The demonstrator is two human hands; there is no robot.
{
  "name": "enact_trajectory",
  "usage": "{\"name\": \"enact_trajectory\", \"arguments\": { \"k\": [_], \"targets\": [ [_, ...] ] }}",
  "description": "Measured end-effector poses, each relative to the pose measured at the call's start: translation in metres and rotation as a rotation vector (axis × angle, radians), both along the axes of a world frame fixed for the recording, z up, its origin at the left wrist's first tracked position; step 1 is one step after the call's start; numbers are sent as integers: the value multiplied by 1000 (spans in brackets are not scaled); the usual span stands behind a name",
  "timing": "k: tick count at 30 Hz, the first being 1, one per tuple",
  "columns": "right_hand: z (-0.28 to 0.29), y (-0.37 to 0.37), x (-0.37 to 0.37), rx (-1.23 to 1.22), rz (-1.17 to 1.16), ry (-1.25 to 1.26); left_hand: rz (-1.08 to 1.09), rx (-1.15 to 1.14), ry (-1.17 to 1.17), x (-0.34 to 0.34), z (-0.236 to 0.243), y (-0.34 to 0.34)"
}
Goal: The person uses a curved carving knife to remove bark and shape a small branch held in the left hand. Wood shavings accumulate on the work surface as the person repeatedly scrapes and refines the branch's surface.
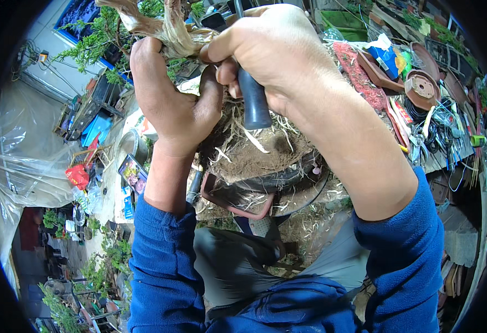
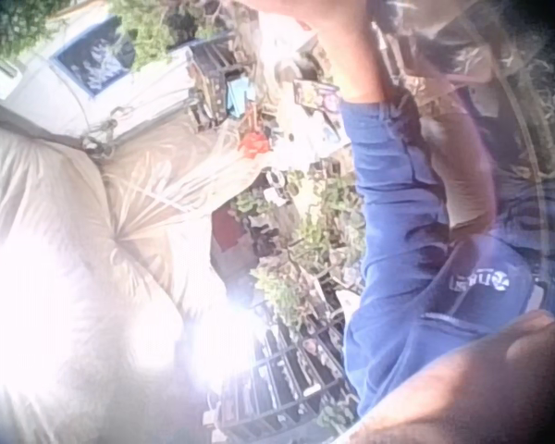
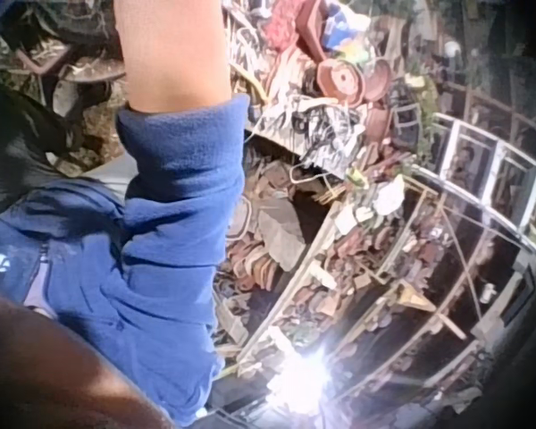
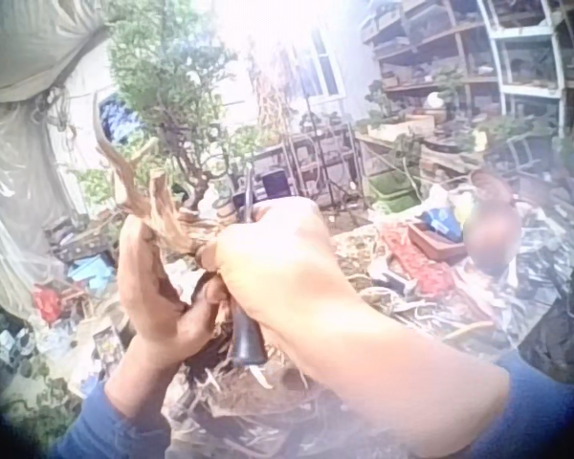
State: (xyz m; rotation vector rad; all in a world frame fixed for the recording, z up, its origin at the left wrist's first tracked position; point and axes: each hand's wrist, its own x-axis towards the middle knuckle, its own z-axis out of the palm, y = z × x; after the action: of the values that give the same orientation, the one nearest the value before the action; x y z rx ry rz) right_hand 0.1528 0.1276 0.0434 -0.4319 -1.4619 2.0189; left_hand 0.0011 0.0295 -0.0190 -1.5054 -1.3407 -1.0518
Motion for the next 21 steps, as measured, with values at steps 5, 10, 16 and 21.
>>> {"name": "enact_trajectory", "arguments": {
  "k": [5, 10, 16, 21],
  "targets": [
    [0, -1, -5, -99, -23, -5, 37, -23, -6, 3, 1, -3],
    [-17, 2, -31, -29, -87, 107, 6, -23, 5, 2, 2, -1],
    [-39, 9, 0, -84, -74, 111, -16, -42, -46, 0, 2, -5],
    [-47, 15, 43, -47, 126, 18, -56, -14, -98, -4, 4, -6]
  ]
}}
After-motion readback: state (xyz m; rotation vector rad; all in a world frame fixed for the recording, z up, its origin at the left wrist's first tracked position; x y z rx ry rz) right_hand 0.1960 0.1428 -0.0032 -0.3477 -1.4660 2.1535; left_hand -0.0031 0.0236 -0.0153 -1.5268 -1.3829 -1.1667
